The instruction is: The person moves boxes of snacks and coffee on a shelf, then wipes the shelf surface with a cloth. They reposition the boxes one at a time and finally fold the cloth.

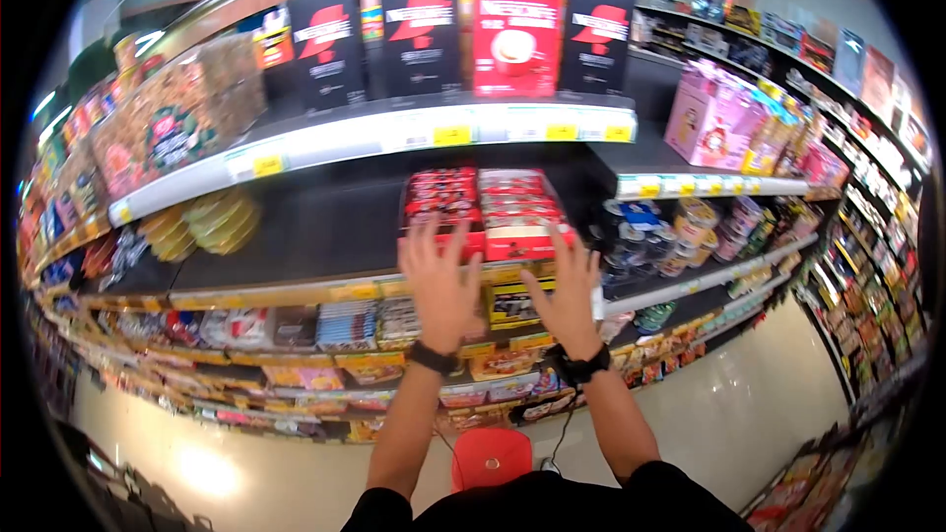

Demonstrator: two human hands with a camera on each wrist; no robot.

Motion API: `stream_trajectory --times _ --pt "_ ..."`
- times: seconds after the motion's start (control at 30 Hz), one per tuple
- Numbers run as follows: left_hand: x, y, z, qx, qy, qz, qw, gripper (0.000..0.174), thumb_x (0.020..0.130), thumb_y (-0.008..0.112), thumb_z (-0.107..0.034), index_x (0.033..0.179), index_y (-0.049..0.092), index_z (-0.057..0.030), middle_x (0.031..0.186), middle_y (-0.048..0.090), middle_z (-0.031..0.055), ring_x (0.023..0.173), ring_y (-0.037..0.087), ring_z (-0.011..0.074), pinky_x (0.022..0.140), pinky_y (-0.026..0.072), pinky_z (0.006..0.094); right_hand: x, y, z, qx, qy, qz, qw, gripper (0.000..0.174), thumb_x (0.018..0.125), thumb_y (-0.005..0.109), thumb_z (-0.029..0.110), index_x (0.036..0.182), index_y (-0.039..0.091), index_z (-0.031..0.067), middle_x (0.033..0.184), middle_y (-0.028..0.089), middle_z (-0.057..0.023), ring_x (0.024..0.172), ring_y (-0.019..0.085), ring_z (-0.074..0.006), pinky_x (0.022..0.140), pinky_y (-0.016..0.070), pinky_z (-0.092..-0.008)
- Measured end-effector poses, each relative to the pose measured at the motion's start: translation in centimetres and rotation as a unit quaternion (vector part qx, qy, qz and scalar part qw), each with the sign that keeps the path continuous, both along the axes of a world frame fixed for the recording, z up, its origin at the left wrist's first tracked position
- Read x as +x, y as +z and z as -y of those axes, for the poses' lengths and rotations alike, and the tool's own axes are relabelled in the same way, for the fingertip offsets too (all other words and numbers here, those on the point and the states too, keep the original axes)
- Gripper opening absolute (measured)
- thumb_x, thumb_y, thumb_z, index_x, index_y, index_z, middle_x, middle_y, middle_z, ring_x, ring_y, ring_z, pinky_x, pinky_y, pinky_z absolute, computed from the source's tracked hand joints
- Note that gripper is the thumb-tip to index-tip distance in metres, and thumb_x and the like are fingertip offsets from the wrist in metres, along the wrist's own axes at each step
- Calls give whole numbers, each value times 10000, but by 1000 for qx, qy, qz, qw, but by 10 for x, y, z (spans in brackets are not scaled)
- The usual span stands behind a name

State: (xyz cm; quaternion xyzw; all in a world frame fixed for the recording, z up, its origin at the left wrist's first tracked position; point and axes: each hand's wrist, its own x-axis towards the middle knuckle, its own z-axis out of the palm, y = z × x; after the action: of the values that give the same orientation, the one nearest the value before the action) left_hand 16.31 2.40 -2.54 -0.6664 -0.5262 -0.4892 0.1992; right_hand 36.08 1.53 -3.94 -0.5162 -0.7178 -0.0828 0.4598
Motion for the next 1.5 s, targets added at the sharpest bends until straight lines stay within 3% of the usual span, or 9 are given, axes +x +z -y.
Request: stream_trajectory --times 0.07,0.17,0.27,0.47,0.63,0.73,0.9,1.23,1.5 --pt "-7 0 -5 -3 25 12 1000 533 909 744 -326 1382 609 -120 1466 482 209 1419 376 429 1164 278 594 -2 2 -4 -13 -8 2 1000 795 962 665 455 1585 340 84 1467 438 -340 1445 352 -468 1190 157 -661" --pt "-20 -5 -10 -51 -21 33 998 586 896 768 -341 1390 591 -80 1474 474 216 1415 382 424 1157 325 543 -4 -1 -14 -7 -6 2 1000 791 966 648 495 1567 359 69 1474 422 -367 1456 334 -483 1191 153 -662" --pt "-26 -7 -9 -52 -33 30 998 592 894 757 -328 1416 580 -112 1483 491 167 1411 402 390 1133 366 520 -2 -1 -25 -13 -8 9 1000 783 966 638 514 1546 380 56 1454 423 -400 1439 359 -489 1202 152 -653" --pt "-28 -6 -7 -40 -24 5 999 527 926 733 -283 1407 596 -117 1450 533 156 1376 453 385 1124 391 500 4 -17 -37 -7 -8 21 1000 749 969 638 510 1541 389 95 1440 424 -367 1370 409 -504 1182 203 -651" --pt "-28 -6 -6 -29 -12 -13 999 474 947 712 -248 1385 611 -100 1414 563 156 1350 481 381 1130 388 487 10 -17 -34 -22 3 14 1000 700 981 631 475 1543 389 135 1448 429 -281 1386 396 -437 1193 190 -629" --pt "-32 -9 -10 -22 -10 -24 999 483 939 707 -254 1396 601 -136 1430 551 122 1363 472 362 1081 409 492 10 -16 -32 -16 11 5 1000 691 984 631 465 1542 389 137 1433 438 -279 1383 398 -440 1191 191 -630" --pt "-31 -11 -6 -10 -6 -24 1000 425 954 674 -214 1364 623 -113 1406 570 118 1354 480 354 1084 402 483 9 -16 -30 14 10 7 1000 704 943 700 341 1540 388 137 1399 465 -275 1375 410 -419 1189 207 -616" --pt "-29 -9 -3 -29 6 -27 999 417 983 661 -204 1378 611 -82 1420 566 143 1360 480 381 1129 384 483 8 -20 -32 14 0 11 1000 711 939 709 337 1543 386 145 1407 457 -268 1387 401 -406 1187 212 -611" --pt "-28 -9 -7 -7 -16 -20 1000 428 952 674 -216 1360 616 -103 1395 573 129 1349 489 363 1095 397 480 10 -15 -29 3 -11 17 1000 668 945 691 338 1517 426 118 1399 487 -285 1386 420 -397 1194 213 -610"
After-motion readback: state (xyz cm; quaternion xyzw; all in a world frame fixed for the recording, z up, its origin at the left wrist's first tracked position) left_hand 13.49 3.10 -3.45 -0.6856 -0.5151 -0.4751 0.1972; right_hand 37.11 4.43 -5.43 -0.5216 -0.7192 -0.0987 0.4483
